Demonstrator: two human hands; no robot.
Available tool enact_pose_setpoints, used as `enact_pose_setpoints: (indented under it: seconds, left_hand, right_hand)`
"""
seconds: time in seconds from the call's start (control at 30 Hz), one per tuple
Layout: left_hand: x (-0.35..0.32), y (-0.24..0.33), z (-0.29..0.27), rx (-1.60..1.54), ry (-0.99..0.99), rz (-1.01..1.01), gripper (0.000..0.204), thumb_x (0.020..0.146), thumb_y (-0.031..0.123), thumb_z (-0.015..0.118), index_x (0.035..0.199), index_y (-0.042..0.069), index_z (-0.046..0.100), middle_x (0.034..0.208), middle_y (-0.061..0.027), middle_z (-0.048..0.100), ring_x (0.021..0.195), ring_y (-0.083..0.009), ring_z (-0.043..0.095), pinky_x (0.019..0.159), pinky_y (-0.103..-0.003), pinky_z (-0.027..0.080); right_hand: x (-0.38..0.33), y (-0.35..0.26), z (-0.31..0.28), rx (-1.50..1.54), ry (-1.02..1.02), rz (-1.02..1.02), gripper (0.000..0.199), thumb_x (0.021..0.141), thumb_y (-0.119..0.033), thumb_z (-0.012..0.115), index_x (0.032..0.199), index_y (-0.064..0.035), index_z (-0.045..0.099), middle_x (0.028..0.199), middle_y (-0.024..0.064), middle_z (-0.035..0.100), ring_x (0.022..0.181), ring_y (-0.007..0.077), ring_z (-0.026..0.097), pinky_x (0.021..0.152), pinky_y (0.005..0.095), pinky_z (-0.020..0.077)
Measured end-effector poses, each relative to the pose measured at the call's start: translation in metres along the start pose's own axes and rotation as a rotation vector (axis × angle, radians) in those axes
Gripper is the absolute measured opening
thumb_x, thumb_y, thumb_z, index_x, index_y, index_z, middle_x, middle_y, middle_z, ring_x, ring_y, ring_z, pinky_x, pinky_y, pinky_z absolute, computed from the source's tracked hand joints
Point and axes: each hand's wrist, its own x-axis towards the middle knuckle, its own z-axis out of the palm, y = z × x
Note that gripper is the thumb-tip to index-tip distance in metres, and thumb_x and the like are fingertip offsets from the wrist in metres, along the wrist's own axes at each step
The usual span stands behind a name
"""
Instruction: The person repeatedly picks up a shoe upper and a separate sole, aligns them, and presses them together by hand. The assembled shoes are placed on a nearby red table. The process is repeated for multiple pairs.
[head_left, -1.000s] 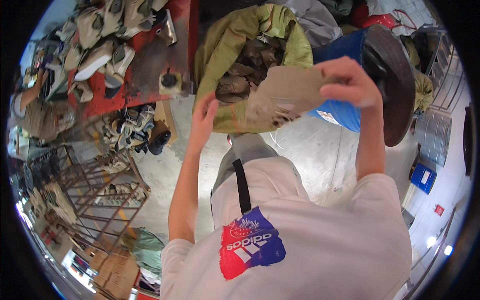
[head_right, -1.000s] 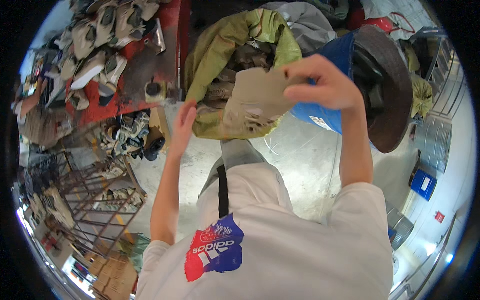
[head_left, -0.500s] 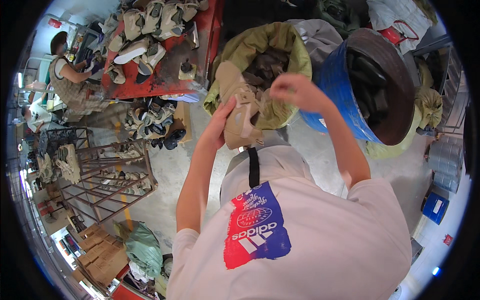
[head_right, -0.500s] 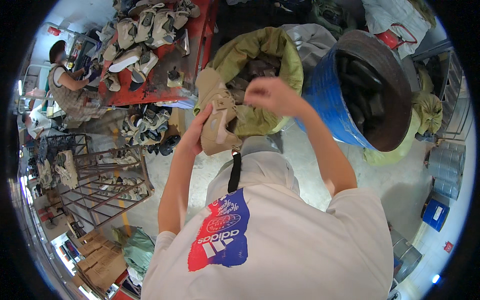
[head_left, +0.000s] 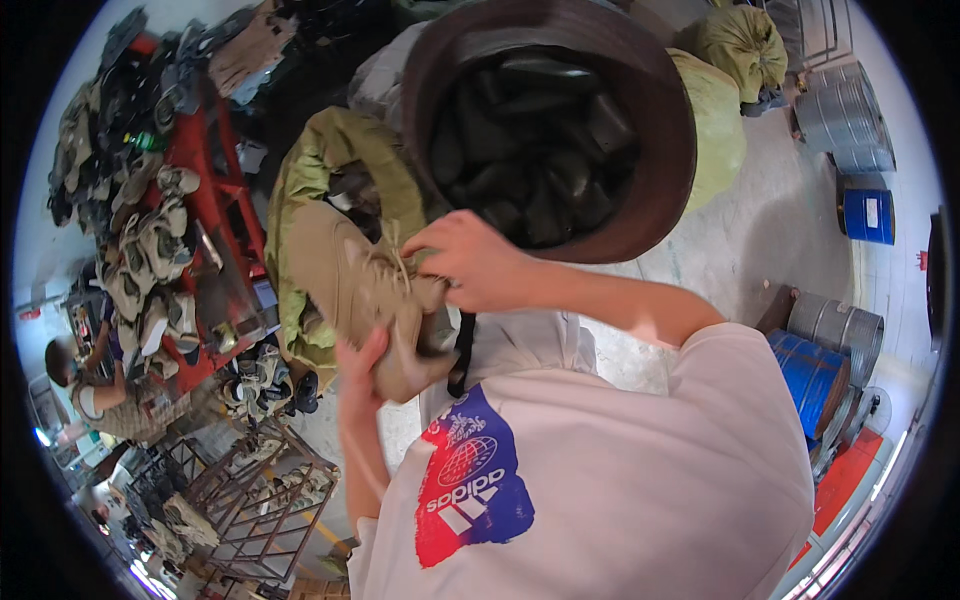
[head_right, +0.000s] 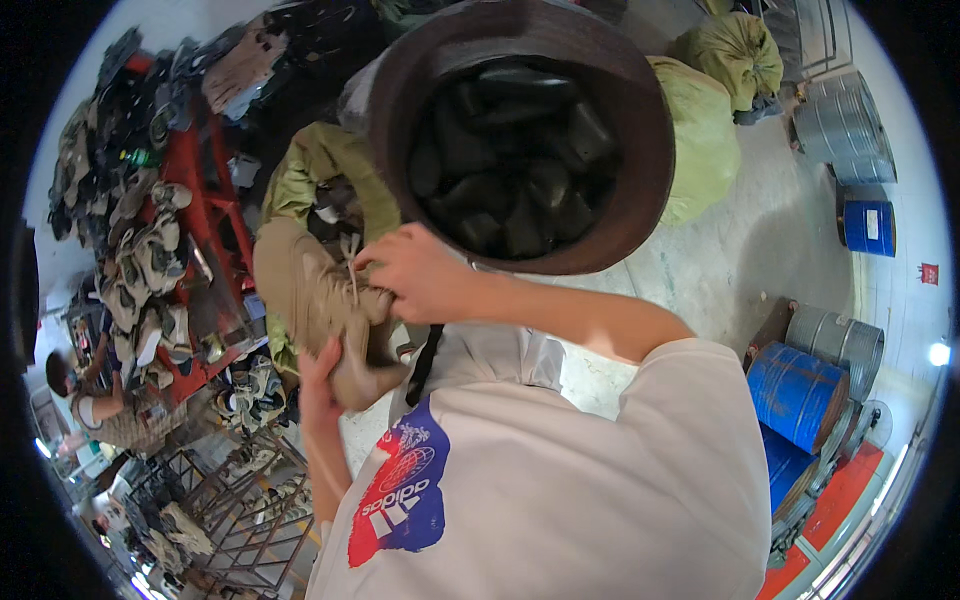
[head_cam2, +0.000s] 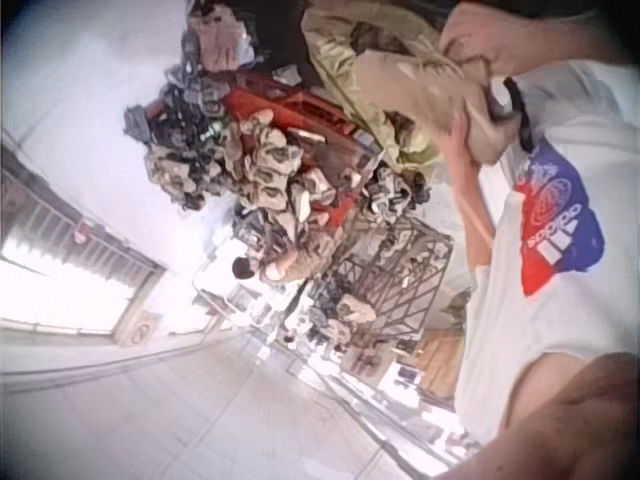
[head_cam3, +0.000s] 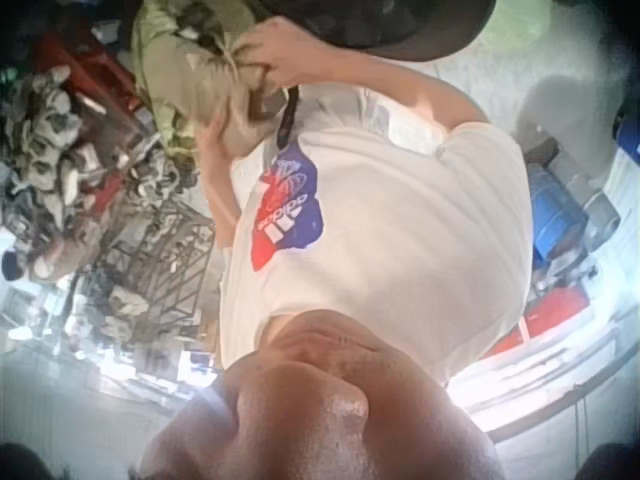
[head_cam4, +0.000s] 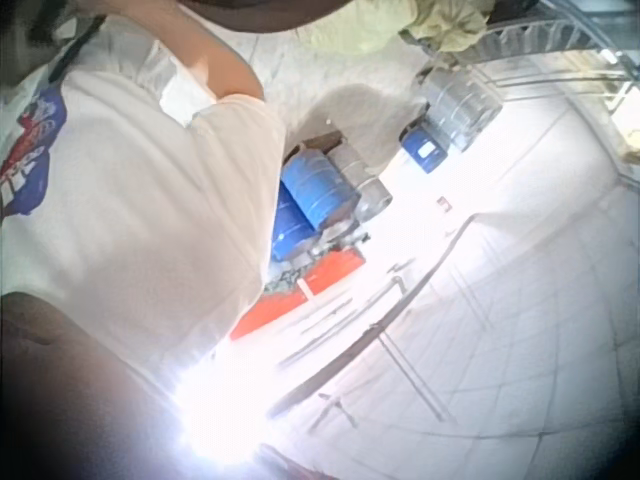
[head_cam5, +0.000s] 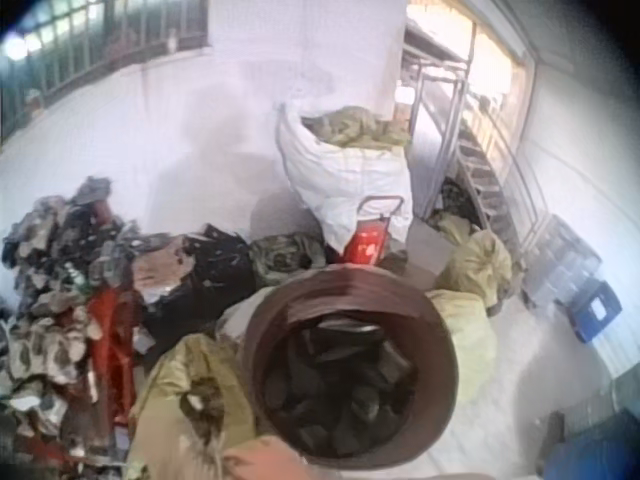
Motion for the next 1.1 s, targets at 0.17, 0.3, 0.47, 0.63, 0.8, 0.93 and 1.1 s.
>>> enact_pose_setpoints:
  seconds: [0.17, 0.3, 0.47, 0.63, 0.8, 0.93, 1.1]
  left_hand:
    - [0.017, 0.025, 0.002, 0.296, -0.241, -0.222, 0.096, 0.069, 0.031, 0.094, 0.145, -0.001, 0.045, 0.132, -0.0121, 0.062, 0.117, -0.0266, 0.064, 0.103, -0.04, 0.05]
    - [0.028, 0.014, 0.052, 0.035, 0.03, -0.085, 0.093, 0.077, 0.029, 0.089, 0.15, -0.001, 0.038, 0.139, -0.0145, 0.058, 0.124, -0.0261, 0.06, 0.105, -0.041, 0.048]
    - [0.011, -0.028, 0.027, -0.121, 0.17, -0.029, 0.084, 0.094, 0.05, 0.069, 0.156, 0.007, 0.032, 0.15, -0.0088, 0.049, 0.135, -0.0273, 0.051, 0.111, -0.045, 0.044]
    - [-0.014, -0.066, 0.011, -0.264, 0.246, 0.004, 0.069, 0.103, 0.055, 0.051, 0.154, 0.01, 0.038, 0.15, -0.0082, 0.051, 0.135, -0.0272, 0.052, 0.112, -0.045, 0.044]
    - [-0.016, -0.067, 0.039, -0.286, 0.339, 0.012, 0.067, 0.104, 0.053, 0.049, 0.154, 0.01, 0.038, 0.149, -0.0084, 0.051, 0.135, -0.0267, 0.052, 0.113, -0.045, 0.042]
    - [-0.019, -0.078, 0.05, -0.363, 0.382, 0.054, 0.065, 0.105, 0.052, 0.05, 0.154, 0.01, 0.038, 0.149, -0.0089, 0.052, 0.135, -0.0274, 0.051, 0.113, -0.046, 0.042]
    - [-0.02, -0.078, 0.056, -0.43, 0.429, 0.067, 0.069, 0.104, 0.048, 0.054, 0.155, 0.007, 0.034, 0.152, -0.0094, 0.048, 0.137, -0.0265, 0.049, 0.114, -0.045, 0.042]
  right_hand:
    - [-0.033, 0.059, -0.073, 0.3, -0.233, -0.07, 0.021, 0.079, -0.011, 0.072, 0.099, -0.0082, 0.077, 0.115, 0.0057, 0.068, 0.107, 0.0279, 0.063, 0.099, 0.043, 0.0467]
    - [-0.035, 0.137, -0.069, 0.843, -0.308, 0.396, 0.037, 0.093, -0.028, 0.074, 0.12, -0.0028, 0.071, 0.114, 0.0112, 0.072, 0.104, 0.0187, 0.068, 0.092, 0.0328, 0.0527]
    - [-0.136, 0.344, -0.011, 0.101, -0.173, 1.245, 0.064, 0.088, -0.055, 0.07, 0.119, 0.001, 0.068, 0.114, 0.0201, 0.072, 0.106, 0.0349, 0.069, 0.092, 0.0417, 0.0541]
    - [-0.215, 0.4, 0.006, 0.494, 0.135, 1.773, 0.105, 0.081, -0.059, 0.076, 0.156, -0.0037, 0.028, 0.147, 0.0221, 0.05, 0.133, 0.0403, 0.052, 0.103, 0.0529, 0.0483]
    - [-0.24, 0.408, 0.043, 1.094, 0.195, 1.9, 0.117, 0.079, -0.05, 0.083, 0.161, -0.0078, 0.011, 0.162, 0.0174, 0.027, 0.141, 0.0415, 0.041, 0.108, 0.0614, 0.0449]
    - [-0.225, 0.389, 0.043, 0.925, 0.265, 1.886, 0.106, 0.079, -0.048, 0.083, 0.158, -0.0082, 0.023, 0.161, 0.0182, 0.03, 0.14, 0.0409, 0.043, 0.106, 0.0603, 0.0467]
    - [-0.204, 0.405, 0.036, 0.013, -0.455, 1.626, 0.091, 0.079, -0.043, 0.083, 0.151, -0.0086, 0.039, 0.153, 0.0207, 0.039, 0.133, 0.0426, 0.048, 0.099, 0.0535, 0.0519]
